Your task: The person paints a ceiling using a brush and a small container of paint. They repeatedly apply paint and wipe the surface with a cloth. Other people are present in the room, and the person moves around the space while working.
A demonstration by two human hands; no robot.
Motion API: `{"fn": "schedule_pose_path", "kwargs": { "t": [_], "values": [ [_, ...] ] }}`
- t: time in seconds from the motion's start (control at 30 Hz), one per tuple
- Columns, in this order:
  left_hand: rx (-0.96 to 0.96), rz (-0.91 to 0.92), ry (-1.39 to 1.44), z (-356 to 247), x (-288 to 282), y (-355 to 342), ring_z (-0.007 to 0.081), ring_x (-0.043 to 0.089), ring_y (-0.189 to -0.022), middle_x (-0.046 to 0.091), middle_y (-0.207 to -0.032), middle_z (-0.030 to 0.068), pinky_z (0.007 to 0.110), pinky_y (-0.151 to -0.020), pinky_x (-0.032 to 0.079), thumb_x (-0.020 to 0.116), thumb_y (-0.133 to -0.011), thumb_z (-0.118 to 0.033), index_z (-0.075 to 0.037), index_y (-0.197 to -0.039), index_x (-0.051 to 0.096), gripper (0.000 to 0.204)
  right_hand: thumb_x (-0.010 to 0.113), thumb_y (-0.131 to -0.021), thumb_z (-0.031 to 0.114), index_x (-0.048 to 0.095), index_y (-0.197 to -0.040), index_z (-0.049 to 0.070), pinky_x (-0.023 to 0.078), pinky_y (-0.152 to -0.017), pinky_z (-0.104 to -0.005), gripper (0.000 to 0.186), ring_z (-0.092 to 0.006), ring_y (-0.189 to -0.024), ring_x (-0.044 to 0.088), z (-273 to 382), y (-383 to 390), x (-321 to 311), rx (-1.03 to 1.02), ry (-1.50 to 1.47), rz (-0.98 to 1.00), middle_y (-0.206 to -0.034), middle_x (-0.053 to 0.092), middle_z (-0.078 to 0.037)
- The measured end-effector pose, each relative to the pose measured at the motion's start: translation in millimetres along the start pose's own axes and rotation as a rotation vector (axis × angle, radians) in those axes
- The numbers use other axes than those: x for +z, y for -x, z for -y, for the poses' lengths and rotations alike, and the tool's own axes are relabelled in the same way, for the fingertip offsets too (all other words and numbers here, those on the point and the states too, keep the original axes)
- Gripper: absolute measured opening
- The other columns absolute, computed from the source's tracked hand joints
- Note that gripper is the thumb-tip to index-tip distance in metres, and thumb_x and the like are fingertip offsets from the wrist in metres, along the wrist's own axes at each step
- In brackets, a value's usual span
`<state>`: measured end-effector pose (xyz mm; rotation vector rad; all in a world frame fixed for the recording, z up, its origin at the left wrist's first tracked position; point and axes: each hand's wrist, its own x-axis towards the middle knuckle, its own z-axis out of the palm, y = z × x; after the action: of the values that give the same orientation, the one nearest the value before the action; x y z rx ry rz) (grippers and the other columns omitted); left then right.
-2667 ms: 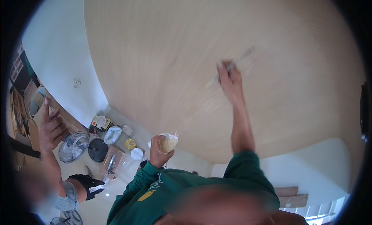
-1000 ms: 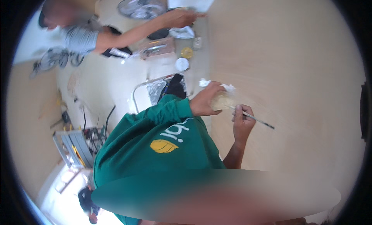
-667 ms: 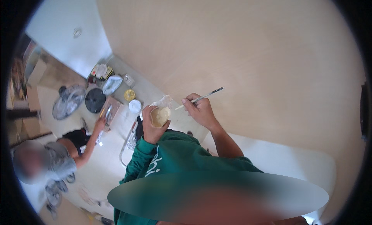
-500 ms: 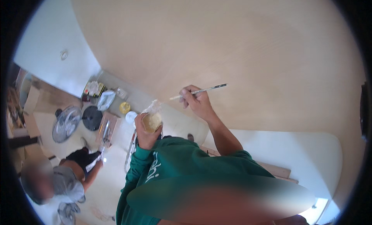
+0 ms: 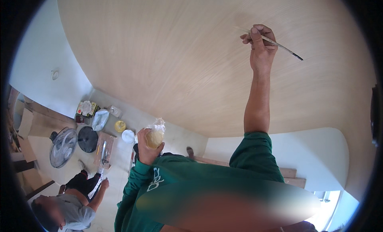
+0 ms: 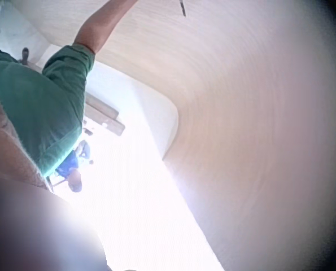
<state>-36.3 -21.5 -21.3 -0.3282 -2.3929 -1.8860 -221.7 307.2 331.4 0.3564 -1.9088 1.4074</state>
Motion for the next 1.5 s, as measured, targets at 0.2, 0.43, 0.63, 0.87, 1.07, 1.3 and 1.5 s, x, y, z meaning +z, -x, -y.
{"fn": "schedule_pose_path", "kwargs": {
  "t": [0.2, 0.43, 0.63, 0.87, 1.07, 1.3, 1.5],
  "values": [
    [-0.103, -0.005, 0.103, -1.8, 6.9, 6.9, 0.0413, 0.051, -0.122, 0.051, -0.127, 0.0210, 0.047, -0.108, 0.042, 0.088, -0.063, -0.010, -0.002, -0.130, 0.051, 0.077, 0.075, -0.095, 0.011, 0.064, -0.094, 0.000, 0.058, -0.066, -0.0343, 0.015, -0.0189, -0.070, 0.070, -20.3, 22.1, -8.4, 0.078, -0.013, 0.030, -0.080, 0.069, -0.011],
    [-0.064, 0.012, 0.044, -6.0, -0.7, 0.6, 0.0406, 0.051, -0.121, 0.051, -0.127, 0.0202, 0.047, -0.108, 0.041, 0.088, -0.063, -0.010, -0.001, -0.129, 0.051, 0.076, 0.071, -0.097, 0.007, 0.063, -0.094, 0.001, 0.058, -0.064, -0.0314, 0.011, -0.0169, -0.069, 0.068, -51.1, 102.0, -0.3, 0.325, -0.046, 0.139, -0.078, 0.067, -0.009],
    [-0.070, 0.010, 0.040, -3.6, -8.4, -2.5, 0.0397, 0.052, -0.121, 0.052, -0.125, 0.0198, 0.047, -0.108, 0.041, 0.087, -0.065, -0.010, -0.002, -0.128, 0.052, 0.073, 0.069, -0.101, 0.017, 0.062, -0.094, 0.001, 0.057, -0.064, -0.0322, 0.018, -0.0163, -0.068, 0.066, -59.5, 176.3, 19.2, 0.571, -0.260, 0.067, -0.076, 0.066, -0.008],
    [-0.140, 0.026, 0.145, 9.4, -7.5, -0.6, 0.0384, 0.052, -0.122, 0.053, -0.126, 0.0188, 0.044, -0.108, 0.043, 0.089, -0.064, -0.010, -0.002, -0.129, 0.052, 0.075, 0.061, -0.106, 0.019, 0.060, -0.097, 0.005, 0.057, -0.072, -0.0383, 0.016, -0.0146, -0.065, 0.059, -76.7, 242.5, 53.2, 0.788, -0.404, 0.037, -0.075, 0.061, -0.004],
    [-0.118, 0.075, 0.071, 4.7, -8.1, 1.7, 0.0281, 0.056, -0.120, 0.053, -0.126, 0.0123, 0.039, -0.107, 0.046, 0.091, -0.063, -0.007, -0.003, -0.133, 0.048, 0.082, 0.059, -0.106, 0.017, 0.060, -0.099, 0.006, 0.057, -0.073, -0.0389, 0.013, -0.0146, -0.067, 0.060, -79.1, 260.3, 64.2, 0.847, -0.491, 0.038, -0.076, 0.060, -0.004],
    [-0.117, 0.040, 0.054, -8.0, -8.7, -0.2, 0.0341, 0.056, -0.119, 0.053, -0.125, 0.0160, 0.042, -0.106, 0.045, 0.090, -0.064, -0.011, -0.002, -0.130, 0.051, 0.077, 0.060, -0.105, 0.015, 0.060, -0.100, 0.005, 0.057, -0.072, -0.0373, 0.011, -0.0146, -0.066, 0.060, -70.5, 276.3, 68.7, 0.951, -0.485, 0.093, -0.077, 0.061, -0.003],
    [-0.091, 0.008, 0.076, -30.6, -13.1, -14.0, 0.0395, 0.052, -0.120, 0.053, -0.124, 0.0192, 0.044, -0.107, 0.044, 0.088, -0.065, -0.018, -0.003, -0.129, 0.053, 0.075, 0.062, -0.102, 0.009, 0.061, -0.097, 0.000, 0.053, -0.068, -0.0348, 0.010, -0.0180, -0.066, 0.062, -58.0, 277.3, 74.5, 0.942, -0.280, 0.271, -0.076, 0.062, -0.007]
  ]
}}
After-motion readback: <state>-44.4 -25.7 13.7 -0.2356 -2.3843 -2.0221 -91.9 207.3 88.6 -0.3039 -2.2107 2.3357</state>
